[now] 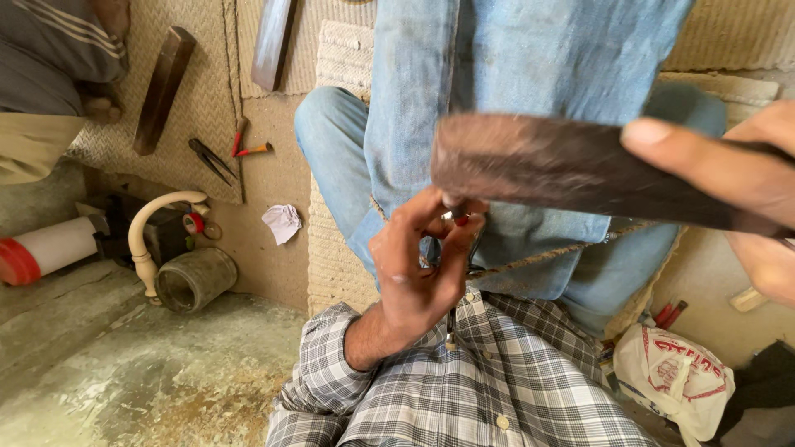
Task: The person sits cross-legged on the floor with a brass animal figurine tied to a denim pad on their lap. They hold a punch against the figurine and repeatedly strike it with a wooden mallet, repositioning the punch and turning the figurine to work different areas of the surface.
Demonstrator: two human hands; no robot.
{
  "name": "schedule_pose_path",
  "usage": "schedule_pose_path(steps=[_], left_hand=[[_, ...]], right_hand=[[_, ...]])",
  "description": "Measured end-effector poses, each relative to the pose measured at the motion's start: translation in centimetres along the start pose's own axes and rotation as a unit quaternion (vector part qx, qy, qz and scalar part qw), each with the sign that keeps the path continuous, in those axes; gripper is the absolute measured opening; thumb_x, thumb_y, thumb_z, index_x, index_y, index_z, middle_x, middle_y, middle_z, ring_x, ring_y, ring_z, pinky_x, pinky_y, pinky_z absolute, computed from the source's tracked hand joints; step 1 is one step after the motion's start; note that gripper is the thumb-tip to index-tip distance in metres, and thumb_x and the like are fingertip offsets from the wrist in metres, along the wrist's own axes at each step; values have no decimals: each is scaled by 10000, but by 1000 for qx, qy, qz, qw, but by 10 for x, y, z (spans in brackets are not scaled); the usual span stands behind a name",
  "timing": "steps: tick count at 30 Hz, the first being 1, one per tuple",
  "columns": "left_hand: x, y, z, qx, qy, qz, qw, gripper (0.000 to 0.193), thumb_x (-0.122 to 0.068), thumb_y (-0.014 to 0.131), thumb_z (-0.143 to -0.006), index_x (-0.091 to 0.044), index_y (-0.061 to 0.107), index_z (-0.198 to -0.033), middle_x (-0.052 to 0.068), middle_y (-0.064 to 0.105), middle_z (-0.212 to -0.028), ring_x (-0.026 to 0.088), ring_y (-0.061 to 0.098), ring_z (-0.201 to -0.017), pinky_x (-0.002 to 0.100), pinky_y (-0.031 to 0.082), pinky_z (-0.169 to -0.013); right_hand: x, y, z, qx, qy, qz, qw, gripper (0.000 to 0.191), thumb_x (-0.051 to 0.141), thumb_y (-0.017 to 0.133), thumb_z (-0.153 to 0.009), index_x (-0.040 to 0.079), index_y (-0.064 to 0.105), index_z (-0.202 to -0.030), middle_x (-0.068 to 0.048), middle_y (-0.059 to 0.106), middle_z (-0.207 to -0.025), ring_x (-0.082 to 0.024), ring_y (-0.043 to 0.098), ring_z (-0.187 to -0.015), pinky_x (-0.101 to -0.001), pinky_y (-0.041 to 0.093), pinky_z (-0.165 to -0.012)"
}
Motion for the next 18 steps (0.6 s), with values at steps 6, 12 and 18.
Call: schedule_pose_path(steps=[6, 12, 18], left_hand=[[0, 1, 4, -22, 79, -31, 996, 402, 129, 754, -937, -18, 536, -1241, 112, 726, -1043, 153, 706, -794, 261, 538, -643], [-2, -3, -3, 36, 82, -38, 995, 376, 138, 731, -914, -13, 611, -1237, 48, 714, -957, 165, 699, -779, 293, 498, -655], [-10, -9, -17, 130, 62, -90, 985, 465, 33, 772, -951, -111, 602, -1359, 62, 751, -1110, 177, 740, -849, 280, 572, -722]], right_hand=[[-3, 3, 15, 10, 12, -24, 1000, 808, -97, 653, -796, 24, 433, -1564, -162, 640, -1000, -229, 638, -815, -350, 509, -744], [-21, -6, 40, -1, 83, -30, 996, 823, -93, 646, -788, 20, 425, -1572, -162, 647, -1025, -225, 652, -844, -344, 519, -770], [-23, -4, 43, 15, 69, -39, 997, 838, -88, 640, -780, 17, 416, -1581, -161, 654, -1049, -220, 665, -873, -338, 529, -796]])
Point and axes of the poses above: each hand's wrist, its own z-axis away from the middle knuckle, its own y-axis out of the palm, x = y × z, the point moved 2 cm from there along -z, towards the middle knuckle
